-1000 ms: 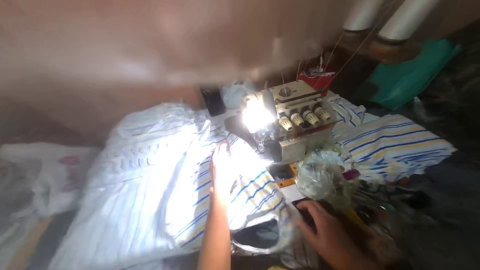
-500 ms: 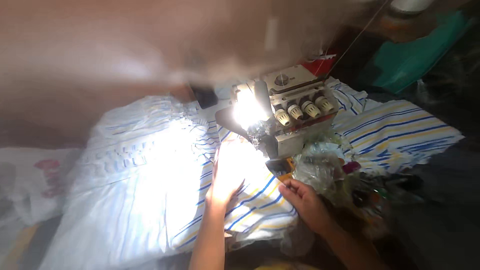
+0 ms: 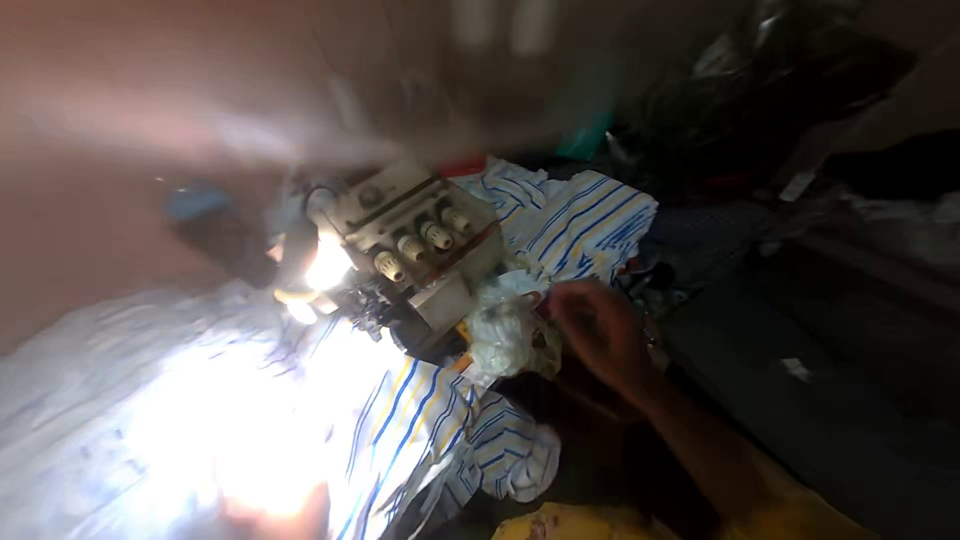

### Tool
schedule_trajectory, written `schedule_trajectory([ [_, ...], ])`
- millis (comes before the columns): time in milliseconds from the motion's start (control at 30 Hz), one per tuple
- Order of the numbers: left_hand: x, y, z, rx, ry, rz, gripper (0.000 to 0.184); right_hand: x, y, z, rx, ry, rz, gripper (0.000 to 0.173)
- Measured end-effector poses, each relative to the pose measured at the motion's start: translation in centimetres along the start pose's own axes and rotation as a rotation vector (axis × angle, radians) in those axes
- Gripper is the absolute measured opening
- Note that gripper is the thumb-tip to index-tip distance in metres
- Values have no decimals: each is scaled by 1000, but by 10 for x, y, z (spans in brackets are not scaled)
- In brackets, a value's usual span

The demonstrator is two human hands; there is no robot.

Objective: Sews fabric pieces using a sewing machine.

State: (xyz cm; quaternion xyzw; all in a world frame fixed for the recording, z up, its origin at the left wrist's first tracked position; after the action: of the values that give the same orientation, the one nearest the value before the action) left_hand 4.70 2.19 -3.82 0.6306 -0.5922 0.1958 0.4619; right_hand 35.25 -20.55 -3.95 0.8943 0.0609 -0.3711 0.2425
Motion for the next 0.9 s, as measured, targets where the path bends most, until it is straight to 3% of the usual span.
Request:
schedule_trajectory([
  [33,-3,11,4,38,-101,-27,74,19,10,-11,27,-21,121,25],
  [100,-8,24,8,94,-193,-65,60,53,13,-32,-14,-22,326,21],
  [200,-6,31,13,149,-216,-135,53,83,-13,-53,-304,30,588,34],
  [300,-3,35,13,137,-216,-219,45,93,-31,-60,-446,96,695,19],
  [400,0,42,19,144,-322,-260,49,98,-30,-67,-385,105,586,12],
  [567,17,41,18,152,-336,-316,42,118,-16,-84,-371,-188,206,16],
  [633,23,39,17,133,-365,-333,35,124,-11,-92,-447,-290,140,20],
  [700,30,36,18,122,-376,-280,30,130,3,-100,-371,-334,167,26],
  [800,60,17,27,88,-235,13,28,79,29,-105,-185,-255,229,36],
  [900,85,-35,44,-159,-106,396,14,-16,28,-81,-258,-29,47,28],
])
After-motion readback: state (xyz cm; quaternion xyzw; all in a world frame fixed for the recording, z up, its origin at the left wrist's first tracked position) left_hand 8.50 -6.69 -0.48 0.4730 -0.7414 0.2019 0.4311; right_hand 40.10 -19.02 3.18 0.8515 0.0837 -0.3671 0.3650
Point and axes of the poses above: each hand's wrist, its own z-axis away from the middle knuckle, its own y-axis out of the back of the hand, x = y × z, the point moved 8 cm from there along -z, towards the middle knuckle, and after that the axes turned 3 degrees about -y, right-handed, at the moved point
